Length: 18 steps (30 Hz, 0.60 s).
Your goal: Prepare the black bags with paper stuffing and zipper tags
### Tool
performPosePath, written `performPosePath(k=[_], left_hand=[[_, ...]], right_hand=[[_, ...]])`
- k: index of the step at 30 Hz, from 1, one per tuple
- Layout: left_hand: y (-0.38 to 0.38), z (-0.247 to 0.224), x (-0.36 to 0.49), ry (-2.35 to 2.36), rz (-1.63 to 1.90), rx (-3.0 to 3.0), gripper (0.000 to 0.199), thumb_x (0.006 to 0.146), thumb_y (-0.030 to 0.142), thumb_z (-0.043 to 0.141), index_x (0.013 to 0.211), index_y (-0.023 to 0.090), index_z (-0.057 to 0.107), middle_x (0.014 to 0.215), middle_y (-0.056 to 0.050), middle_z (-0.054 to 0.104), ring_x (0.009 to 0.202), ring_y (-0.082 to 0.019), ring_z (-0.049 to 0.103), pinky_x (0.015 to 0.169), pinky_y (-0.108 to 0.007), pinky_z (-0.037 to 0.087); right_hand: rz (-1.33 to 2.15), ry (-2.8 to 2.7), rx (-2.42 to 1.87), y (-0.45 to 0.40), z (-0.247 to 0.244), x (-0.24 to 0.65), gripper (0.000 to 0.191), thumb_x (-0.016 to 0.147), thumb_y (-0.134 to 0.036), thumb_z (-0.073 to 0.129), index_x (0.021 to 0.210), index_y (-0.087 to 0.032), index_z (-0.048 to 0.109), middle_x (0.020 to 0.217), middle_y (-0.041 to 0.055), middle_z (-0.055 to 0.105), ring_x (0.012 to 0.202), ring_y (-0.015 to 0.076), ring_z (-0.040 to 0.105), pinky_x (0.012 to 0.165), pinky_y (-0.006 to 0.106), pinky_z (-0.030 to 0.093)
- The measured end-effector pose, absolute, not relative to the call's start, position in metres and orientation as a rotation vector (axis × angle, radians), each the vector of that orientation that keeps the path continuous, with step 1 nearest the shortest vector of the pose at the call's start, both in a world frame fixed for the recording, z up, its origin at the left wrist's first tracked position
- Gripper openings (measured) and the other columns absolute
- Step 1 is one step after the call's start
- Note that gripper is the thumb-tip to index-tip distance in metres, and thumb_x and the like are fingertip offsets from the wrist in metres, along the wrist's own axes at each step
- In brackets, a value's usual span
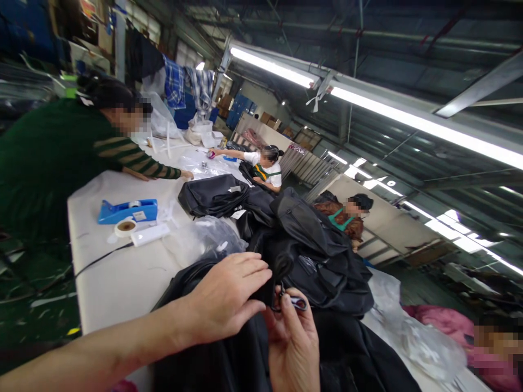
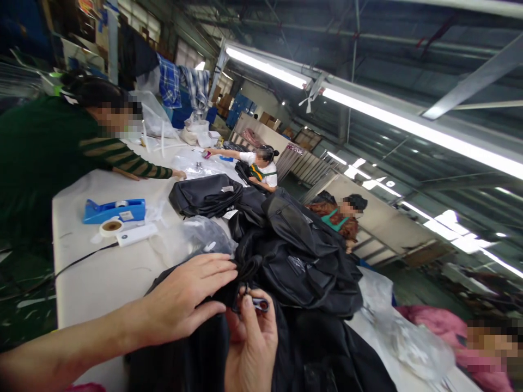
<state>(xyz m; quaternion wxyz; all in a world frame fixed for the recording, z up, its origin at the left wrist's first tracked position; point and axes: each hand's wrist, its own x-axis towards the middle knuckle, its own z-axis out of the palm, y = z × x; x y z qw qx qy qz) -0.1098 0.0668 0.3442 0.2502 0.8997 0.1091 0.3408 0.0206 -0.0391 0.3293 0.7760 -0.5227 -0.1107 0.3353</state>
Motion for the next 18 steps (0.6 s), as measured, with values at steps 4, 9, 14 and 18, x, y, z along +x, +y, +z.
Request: performPosePath(k=[4,9,14,18], left_hand=[[0.072,0.335,-0.097,0.232,1.053,2.544,0.046,0.095,0.021,0.058,0.14,0.013,0.051,0.139,-0.019,0.057,0.129,-0.031,0.053,0.11,-0.05,0.044],[0.082,0.331,-0.093,-0.042,1.276,2.648,0.035,0.103,0.016,0.036,0.125,0.009,0.062,0.139,-0.022,0.057,0.133,-0.03,0.051,0.113,-0.053,0.04],[0.097,0.345,-0.103,-0.117,1.289,2.616,0.032,0.102,0.014,0.037,0.113,0.012,0.067,0.138,-0.019,0.059,0.133,-0.026,0.052,0.117,-0.05,0.037],[0.109,0.354,-0.112,-0.132,1.2,2.571,0.024,0.098,0.012,0.044,0.104,0.014,0.068,0.128,-0.016,0.066,0.127,-0.026,0.056,0.118,-0.05,0.034]], right_hand=[[0.639,-0.364,-1.149,-0.035,0.329,0.018,0.041,0.059,-0.039,0.091,0.088,-0.021,0.068,0.087,0.0021,0.075,0.079,0.0172,0.071,0.064,0.025,0.061],[0.49,-0.585,-1.22,-0.033,0.331,0.02,0.027,0.07,-0.038,0.085,0.081,-0.019,0.07,0.082,0.0011,0.074,0.076,0.0158,0.07,0.068,0.026,0.062],[0.422,-0.778,-1.372,-0.033,0.333,0.02,0.031,0.075,-0.046,0.079,0.088,-0.018,0.074,0.086,0.0052,0.076,0.074,0.0203,0.073,0.068,0.031,0.065],[0.408,-0.878,-1.458,-0.033,0.33,0.013,0.037,0.08,-0.048,0.074,0.101,-0.017,0.073,0.079,0.0057,0.076,0.063,0.0183,0.071,0.06,0.029,0.064]])
